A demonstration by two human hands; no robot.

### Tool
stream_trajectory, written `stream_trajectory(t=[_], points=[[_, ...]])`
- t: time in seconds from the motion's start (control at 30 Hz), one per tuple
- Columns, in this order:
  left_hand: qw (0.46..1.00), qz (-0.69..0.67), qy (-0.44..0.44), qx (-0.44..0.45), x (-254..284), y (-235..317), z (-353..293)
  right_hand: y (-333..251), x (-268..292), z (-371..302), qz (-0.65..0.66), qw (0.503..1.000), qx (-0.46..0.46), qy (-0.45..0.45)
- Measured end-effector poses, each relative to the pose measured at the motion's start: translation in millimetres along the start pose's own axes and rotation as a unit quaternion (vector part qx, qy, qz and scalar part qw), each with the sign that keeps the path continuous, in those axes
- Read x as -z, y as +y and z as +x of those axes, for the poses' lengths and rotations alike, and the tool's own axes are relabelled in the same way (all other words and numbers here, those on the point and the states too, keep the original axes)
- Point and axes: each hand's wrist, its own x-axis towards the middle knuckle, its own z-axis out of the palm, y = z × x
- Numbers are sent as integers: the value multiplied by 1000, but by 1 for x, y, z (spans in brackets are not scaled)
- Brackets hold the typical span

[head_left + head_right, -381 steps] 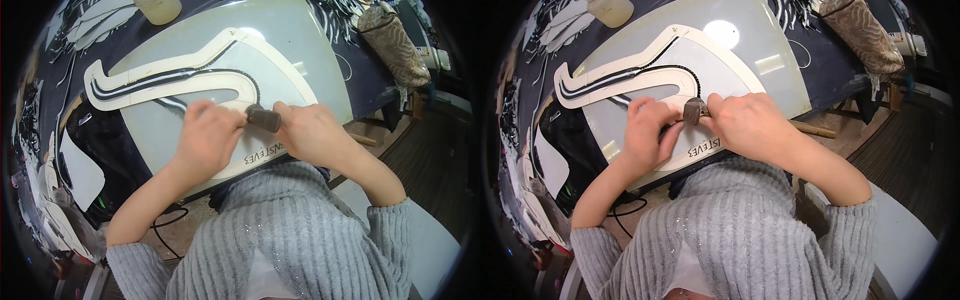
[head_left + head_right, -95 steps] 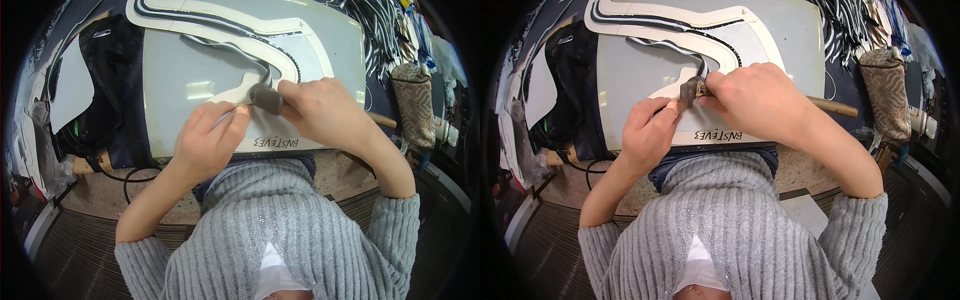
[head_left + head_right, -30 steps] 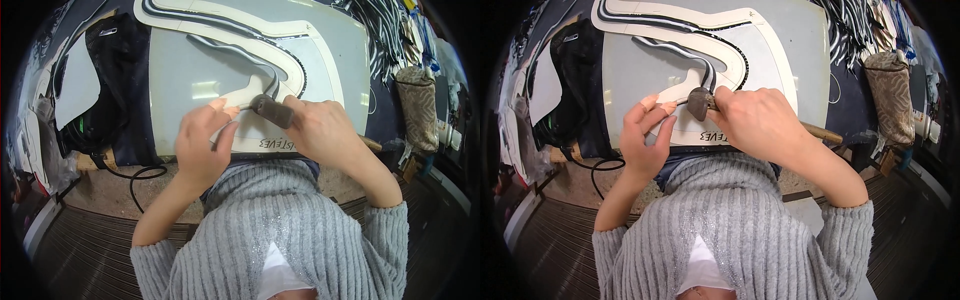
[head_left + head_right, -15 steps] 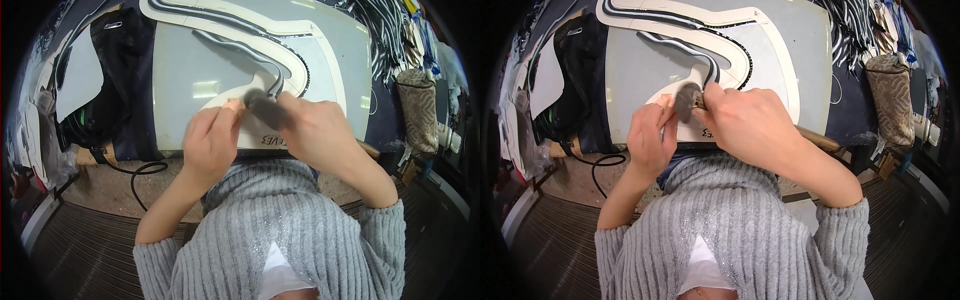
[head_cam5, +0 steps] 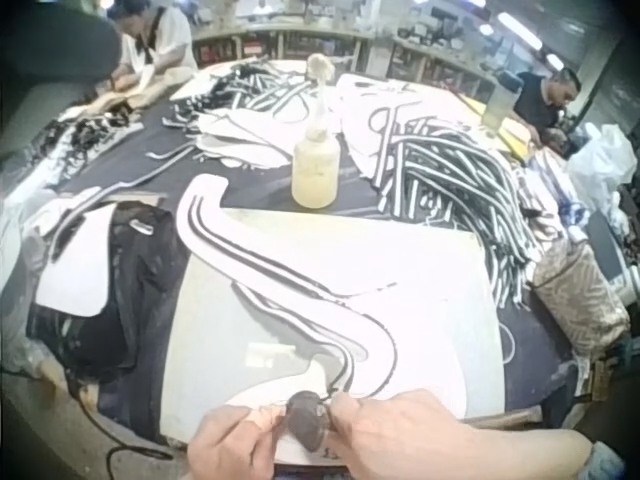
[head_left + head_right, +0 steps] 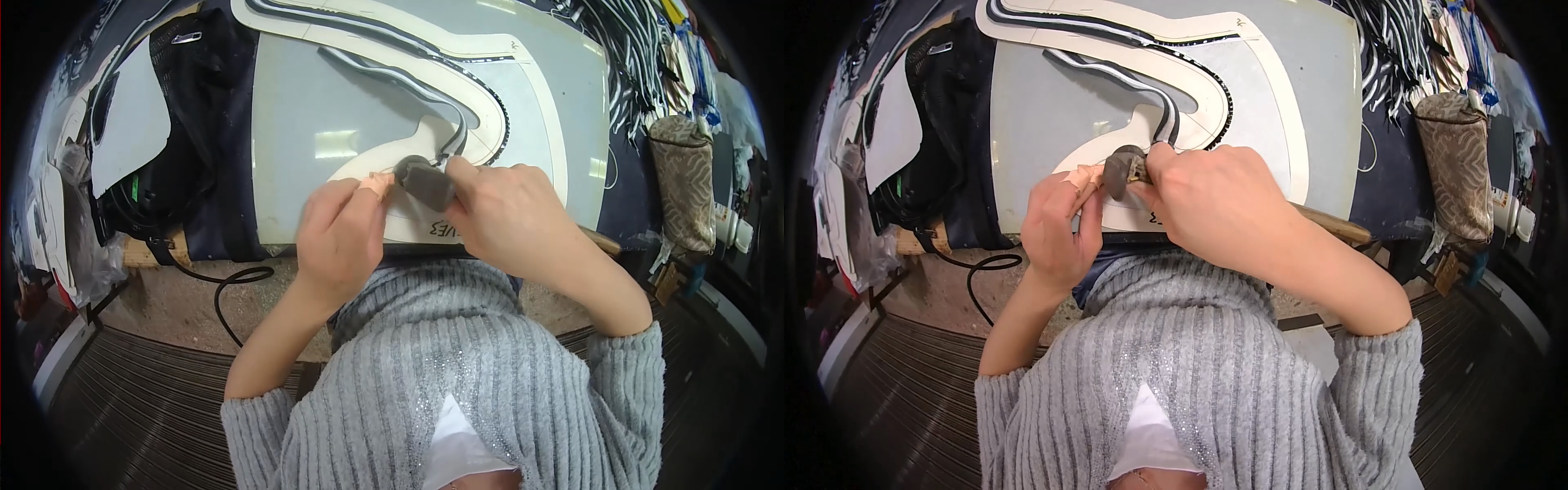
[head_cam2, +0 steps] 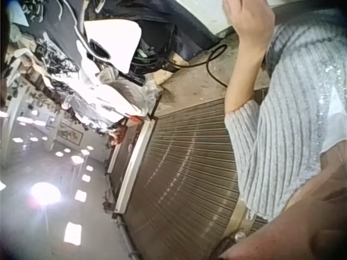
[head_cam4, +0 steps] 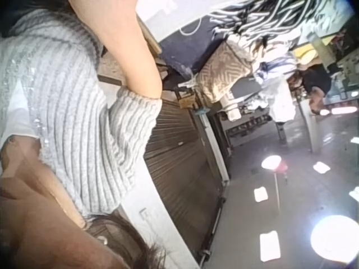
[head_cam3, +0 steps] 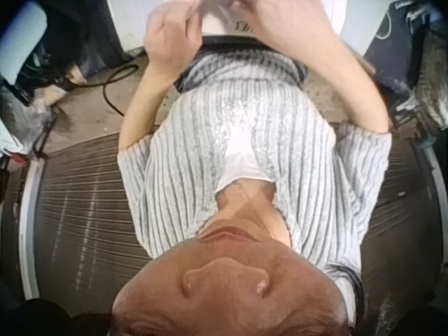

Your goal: Hammer leather components and fold material over a template to shape shoe uppers.

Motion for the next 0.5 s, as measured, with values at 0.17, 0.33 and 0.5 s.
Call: stream_trajectory(t=[0.17,0.33,0.5], points=[[1000,-7,14,-9,0,-2,0,0,13,13,61,997,-10,51],[1000,-10,20,-19,-2,-3,1,5,2,10,-55,996,15,-70],[997,-48,67,12,-7,-3,-7,1,3,14,-20,999,20,-29]])
